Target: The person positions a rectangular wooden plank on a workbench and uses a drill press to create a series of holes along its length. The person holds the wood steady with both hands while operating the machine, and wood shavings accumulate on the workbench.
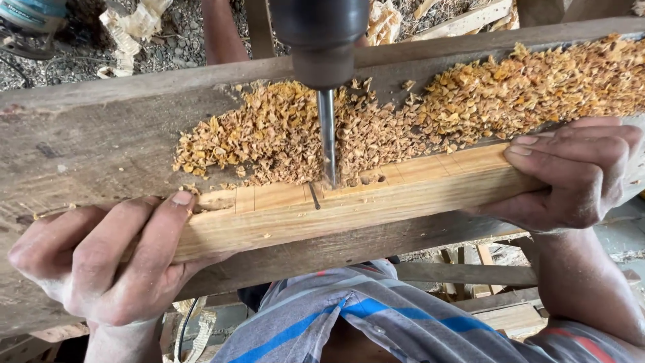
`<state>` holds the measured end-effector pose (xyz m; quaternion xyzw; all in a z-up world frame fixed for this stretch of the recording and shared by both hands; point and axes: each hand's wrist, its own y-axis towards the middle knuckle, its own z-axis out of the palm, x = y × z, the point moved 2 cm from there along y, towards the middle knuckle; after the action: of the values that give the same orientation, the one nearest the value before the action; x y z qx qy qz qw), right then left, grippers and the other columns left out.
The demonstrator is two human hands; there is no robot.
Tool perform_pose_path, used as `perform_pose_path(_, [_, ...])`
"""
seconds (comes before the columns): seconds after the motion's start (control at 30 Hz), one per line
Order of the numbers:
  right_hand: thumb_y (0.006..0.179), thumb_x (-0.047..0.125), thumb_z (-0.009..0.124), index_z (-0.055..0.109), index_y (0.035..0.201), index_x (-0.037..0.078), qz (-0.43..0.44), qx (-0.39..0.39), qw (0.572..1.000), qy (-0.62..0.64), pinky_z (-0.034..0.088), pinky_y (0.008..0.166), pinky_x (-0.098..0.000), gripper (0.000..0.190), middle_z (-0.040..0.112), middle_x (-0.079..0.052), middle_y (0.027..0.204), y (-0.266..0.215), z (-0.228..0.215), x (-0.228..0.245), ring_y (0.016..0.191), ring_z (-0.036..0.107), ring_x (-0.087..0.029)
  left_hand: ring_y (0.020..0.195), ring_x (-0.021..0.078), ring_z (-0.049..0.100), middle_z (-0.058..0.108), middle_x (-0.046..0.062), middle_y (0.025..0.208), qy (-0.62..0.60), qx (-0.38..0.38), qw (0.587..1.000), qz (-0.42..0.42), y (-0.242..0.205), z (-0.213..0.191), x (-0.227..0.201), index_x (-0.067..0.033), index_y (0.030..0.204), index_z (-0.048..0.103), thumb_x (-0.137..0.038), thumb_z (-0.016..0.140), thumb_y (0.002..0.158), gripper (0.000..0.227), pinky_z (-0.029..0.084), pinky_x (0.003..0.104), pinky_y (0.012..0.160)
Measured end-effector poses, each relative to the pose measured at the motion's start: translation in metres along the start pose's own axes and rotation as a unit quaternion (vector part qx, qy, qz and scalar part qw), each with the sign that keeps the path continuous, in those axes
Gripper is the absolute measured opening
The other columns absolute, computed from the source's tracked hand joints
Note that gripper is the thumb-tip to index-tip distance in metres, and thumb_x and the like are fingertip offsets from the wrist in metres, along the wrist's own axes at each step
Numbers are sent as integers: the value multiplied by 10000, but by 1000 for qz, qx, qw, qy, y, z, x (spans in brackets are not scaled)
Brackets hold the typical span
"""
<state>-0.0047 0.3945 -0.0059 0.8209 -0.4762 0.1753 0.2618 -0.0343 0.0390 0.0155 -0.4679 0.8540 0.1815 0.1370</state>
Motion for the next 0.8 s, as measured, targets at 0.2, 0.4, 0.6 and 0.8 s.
perform_pose_path(0.2, [759, 450, 521, 541, 766, -40, -9, -18, 1000, -4, 388, 568, -391, 491, 474, -133, 669, 5, 2, 5, 586, 479, -274, 716, 284, 412, 561, 88, 776, 4, -26, 999, 21, -9, 0, -2, -38, 820, 687, -415, 494, 834, 424, 327, 372, 638])
perform_pose_path(0.4, [781, 414, 490, 556, 744, -36, 12, 0, 1000, 11, 372, 590, -388, 456, 501, -134, 703, -12, 12, 16, 654, 409, -256, 652, 243, 387, 580, 66, 728, -12, -73, 997, 37, -38, 17, -3, -63, 770, 673, -200, 385, 867, 334, 302, 334, 592])
perform_pose_path(0.6, [759, 423, 527, 555, 775, -31, 31, 33, 999, 16, 370, 617, -407, 454, 494, -132, 752, -13, 12, 13, 694, 414, -251, 655, 249, 391, 572, 70, 718, -14, -79, 996, 34, -36, 20, 0, -61, 750, 673, -159, 385, 862, 325, 291, 335, 591])
perform_pose_path(0.8, [854, 337, 404, 535, 690, -32, 1, -74, 997, -6, 347, 528, -394, 425, 489, -142, 636, 4, 23, 16, 595, 396, -264, 680, 260, 411, 570, 75, 752, -7, -49, 998, 27, -30, 12, 5, -59, 779, 682, -203, 443, 860, 291, 306, 348, 610])
